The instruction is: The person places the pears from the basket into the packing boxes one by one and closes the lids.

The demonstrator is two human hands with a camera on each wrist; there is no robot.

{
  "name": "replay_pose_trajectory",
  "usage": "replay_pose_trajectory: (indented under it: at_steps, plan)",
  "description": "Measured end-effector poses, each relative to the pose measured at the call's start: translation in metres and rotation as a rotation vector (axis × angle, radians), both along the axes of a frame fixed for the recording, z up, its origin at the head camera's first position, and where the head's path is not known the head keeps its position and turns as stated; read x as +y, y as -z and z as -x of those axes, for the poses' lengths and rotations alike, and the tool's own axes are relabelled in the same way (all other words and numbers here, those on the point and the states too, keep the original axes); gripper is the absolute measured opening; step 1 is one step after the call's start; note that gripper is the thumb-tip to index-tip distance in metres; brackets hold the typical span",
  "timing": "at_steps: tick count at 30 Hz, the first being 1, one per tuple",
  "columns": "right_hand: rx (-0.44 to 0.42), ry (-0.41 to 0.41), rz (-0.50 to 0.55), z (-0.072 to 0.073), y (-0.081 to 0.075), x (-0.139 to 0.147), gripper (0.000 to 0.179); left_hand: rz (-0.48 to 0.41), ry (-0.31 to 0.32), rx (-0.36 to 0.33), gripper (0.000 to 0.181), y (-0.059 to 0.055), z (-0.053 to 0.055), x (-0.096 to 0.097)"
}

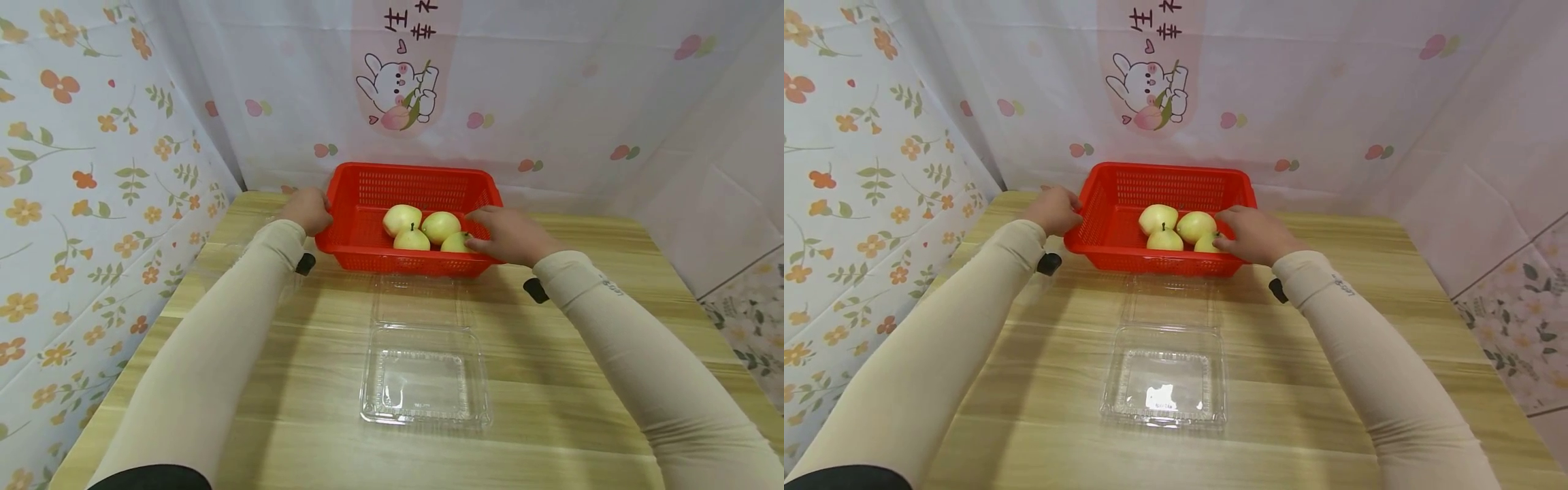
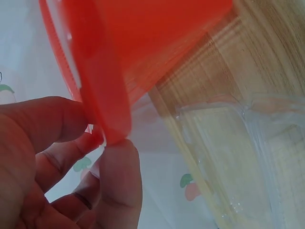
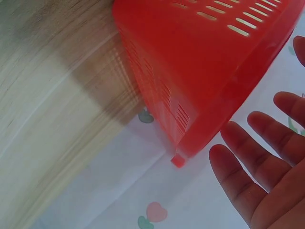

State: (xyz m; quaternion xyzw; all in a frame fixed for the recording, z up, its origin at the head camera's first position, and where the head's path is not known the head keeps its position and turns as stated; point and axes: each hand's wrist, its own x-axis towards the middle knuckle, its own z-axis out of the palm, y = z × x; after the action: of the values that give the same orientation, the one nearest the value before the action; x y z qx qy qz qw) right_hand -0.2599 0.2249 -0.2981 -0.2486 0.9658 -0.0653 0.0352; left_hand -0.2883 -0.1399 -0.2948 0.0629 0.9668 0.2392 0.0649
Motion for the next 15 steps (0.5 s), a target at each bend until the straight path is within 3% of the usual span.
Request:
replay_pose_trajectory:
  at_steps: [5, 15]
  plan:
    - [-0.013, 0.004, -0.001, 0.0014, -0.0005, -0.0033, 0.052, 0.045, 0.005, 0.024, 0.012, 0.0001, 0.0001, 0.0013]
    - [-0.034, 0.002, -0.011, 0.0036, -0.0049, -0.0056, 0.05, 0.056, 0.003, 0.008, 0.013, -0.0007, -0.0006, 0.0028]
